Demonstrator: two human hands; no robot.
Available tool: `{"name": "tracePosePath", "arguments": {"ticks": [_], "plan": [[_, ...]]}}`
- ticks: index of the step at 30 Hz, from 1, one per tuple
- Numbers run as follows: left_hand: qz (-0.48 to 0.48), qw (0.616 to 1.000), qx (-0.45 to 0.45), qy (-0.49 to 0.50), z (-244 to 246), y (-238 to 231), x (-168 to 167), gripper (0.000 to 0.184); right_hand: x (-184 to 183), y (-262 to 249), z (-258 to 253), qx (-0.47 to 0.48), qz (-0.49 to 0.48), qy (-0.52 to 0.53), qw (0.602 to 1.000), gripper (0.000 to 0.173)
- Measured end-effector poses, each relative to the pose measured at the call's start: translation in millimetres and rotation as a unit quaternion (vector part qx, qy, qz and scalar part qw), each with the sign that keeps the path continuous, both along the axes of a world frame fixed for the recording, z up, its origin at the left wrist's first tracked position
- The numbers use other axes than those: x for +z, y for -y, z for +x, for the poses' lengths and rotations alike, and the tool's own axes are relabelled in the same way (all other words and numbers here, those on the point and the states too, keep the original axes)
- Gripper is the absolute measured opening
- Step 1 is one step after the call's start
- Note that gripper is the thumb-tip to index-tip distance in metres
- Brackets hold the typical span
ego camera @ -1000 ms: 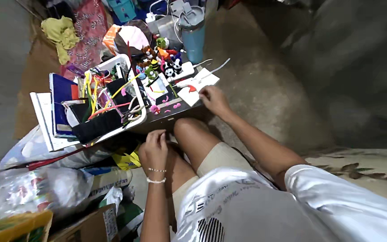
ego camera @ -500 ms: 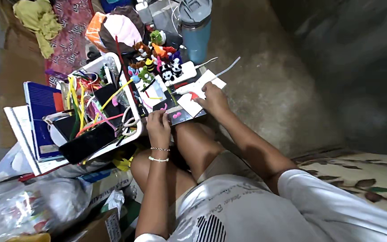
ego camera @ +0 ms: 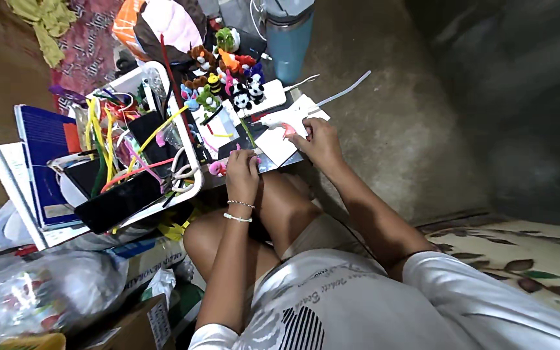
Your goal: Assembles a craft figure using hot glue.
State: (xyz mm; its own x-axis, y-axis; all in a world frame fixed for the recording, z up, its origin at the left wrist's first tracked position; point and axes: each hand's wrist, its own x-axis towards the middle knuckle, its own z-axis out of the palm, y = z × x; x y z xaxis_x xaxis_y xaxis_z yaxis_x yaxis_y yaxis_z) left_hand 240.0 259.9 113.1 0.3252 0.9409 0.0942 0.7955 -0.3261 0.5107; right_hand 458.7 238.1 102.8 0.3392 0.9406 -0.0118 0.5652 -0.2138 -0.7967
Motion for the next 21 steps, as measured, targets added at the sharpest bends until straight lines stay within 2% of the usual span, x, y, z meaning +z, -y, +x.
{"name": "tracePosePath", "arguments": {"ticks": [3, 9, 14, 17, 21], "plan": [[0.014, 0.999, -0.021, 0.033, 8.2, 1.2, -1.9, 0.025, 0.1, 5.5, 2.7, 0.001, 0.012, 0.005, 1.000, 0.046], [-0.020, 0.999, -0.016, 0.036, 23.3, 16.6, -8.2, 0.053, 5.4, 19.4, 6.7, 0.011, 0.027, 0.014, 0.999, 0.045], [0.015, 0.998, 0.023, 0.064, 13.8, 17.9, -4.5, 0.040, 13.1, 33.4, 17.7, -0.006, 0.036, -0.035, 0.999, 0.045], [0.021, 0.999, 0.034, 0.036, 0.1, 5.3, 2.9, 0.027, 23.4, 45.3, 32.8, -0.019, 0.012, -0.092, 0.996, 0.044], [-0.010, 0.999, 0.029, -0.011, -7.0, 1.7, 9.2, 0.020, 41.4, 67.7, 61.4, -0.050, 0.004, -0.237, 0.970, 0.042]]}}
